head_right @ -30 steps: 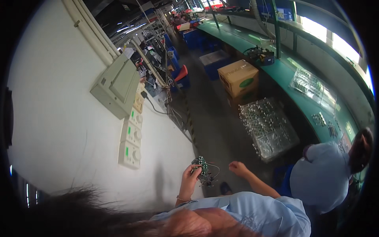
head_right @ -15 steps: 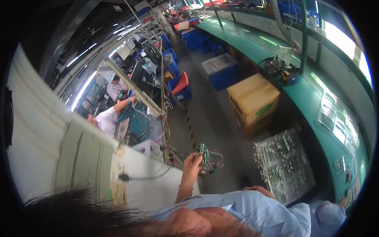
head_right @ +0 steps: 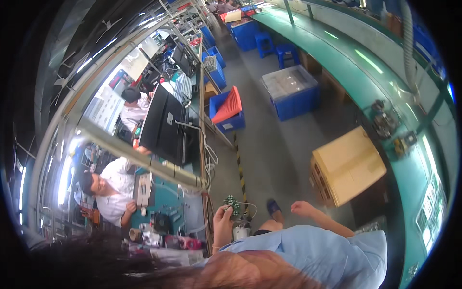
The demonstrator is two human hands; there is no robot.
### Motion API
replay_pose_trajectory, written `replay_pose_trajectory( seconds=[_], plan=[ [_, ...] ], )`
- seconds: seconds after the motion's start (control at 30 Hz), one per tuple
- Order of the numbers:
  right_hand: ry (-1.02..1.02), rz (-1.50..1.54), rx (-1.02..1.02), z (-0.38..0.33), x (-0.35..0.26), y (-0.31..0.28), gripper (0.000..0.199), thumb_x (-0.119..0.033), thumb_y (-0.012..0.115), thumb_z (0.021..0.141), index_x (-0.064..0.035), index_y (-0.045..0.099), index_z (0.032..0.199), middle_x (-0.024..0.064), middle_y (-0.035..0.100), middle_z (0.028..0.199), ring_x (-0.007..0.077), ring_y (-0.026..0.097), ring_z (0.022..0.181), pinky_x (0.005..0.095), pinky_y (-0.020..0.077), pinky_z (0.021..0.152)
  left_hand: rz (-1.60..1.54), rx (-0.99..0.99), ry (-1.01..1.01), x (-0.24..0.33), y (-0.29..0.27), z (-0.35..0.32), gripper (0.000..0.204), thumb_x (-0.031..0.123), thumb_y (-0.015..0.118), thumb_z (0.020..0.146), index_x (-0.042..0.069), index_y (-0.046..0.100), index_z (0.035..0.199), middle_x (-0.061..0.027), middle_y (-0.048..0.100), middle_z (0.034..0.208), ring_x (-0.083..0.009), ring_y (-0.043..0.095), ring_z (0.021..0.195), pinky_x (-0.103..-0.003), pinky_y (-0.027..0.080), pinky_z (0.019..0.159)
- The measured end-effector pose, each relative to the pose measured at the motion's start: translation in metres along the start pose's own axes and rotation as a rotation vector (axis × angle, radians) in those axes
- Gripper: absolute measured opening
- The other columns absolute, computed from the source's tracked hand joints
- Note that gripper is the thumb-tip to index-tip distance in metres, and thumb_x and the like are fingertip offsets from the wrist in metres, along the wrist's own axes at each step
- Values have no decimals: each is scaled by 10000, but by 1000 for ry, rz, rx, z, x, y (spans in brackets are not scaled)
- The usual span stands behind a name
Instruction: Assemble and solder electronic components onto a circuit board at a factory workstation.
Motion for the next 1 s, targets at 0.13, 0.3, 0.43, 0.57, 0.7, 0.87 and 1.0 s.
replay_pose_trajectory(
  seconds=[0.13,0.3,0.43,0.57,0.7,0.87,1.0],
  plan=[
    [46,91,116,76,-27,-65,235,-217,642,825,-27,635,963,48,645,806,136,600,726,288,492,656,52,-88,-19,42,60,133,102,124,617,895,69,623,980,72,548,768,13,387,562,-165,271,470],
    [165,436,235,115,-63,-135,129,-158,613,812,-35,650,824,7,610,686,87,570,624,248,465,562,115,-229,24,92,100,285,103,126,610,898,71,621,984,76,543,773,15,389,588,-161,283,490],
    [308,-3,490,158,-32,-189,168,-176,651,793,-43,642,692,23,624,653,143,590,623,348,466,534,117,-249,59,124,139,401,105,115,610,899,66,617,991,73,552,791,14,404,599,-155,300,502],
    [213,-420,379,267,-3,-269,134,-155,631,780,-53,641,695,29,621,641,155,592,615,364,462,524,81,-145,-11,139,171,509,111,112,610,900,57,613,996,58,586,828,4,483,640,-155,349,522],
    [226,-259,361,423,-133,-376,97,-131,592,754,-65,630,695,60,598,600,161,575,577,365,448,501,-13,-72,49,168,187,612,105,99,610,899,55,614,993,44,601,843,-9,516,683,-166,372,531],
    [-257,-459,439,600,-325,-511,200,-208,652,778,-25,636,855,118,655,763,207,610,696,363,488,636,18,54,35,211,200,734,100,107,615,895,54,607,979,45,600,851,-24,539,721,-169,417,568],
    [-232,-231,505,714,-419,-604,204,-214,642,796,-19,635,858,97,645,736,190,598,681,350,486,626,-52,60,47,219,213,850,78,109,619,895,55,601,949,27,596,832,-45,545,714,-199,444,582]
  ],
)
Point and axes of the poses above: each hand's wrist, its own z-axis towards the middle knuckle, its own y-axis out of the palm, x = y × z, the point moved 3 cm from there along z, towards the middle knuckle
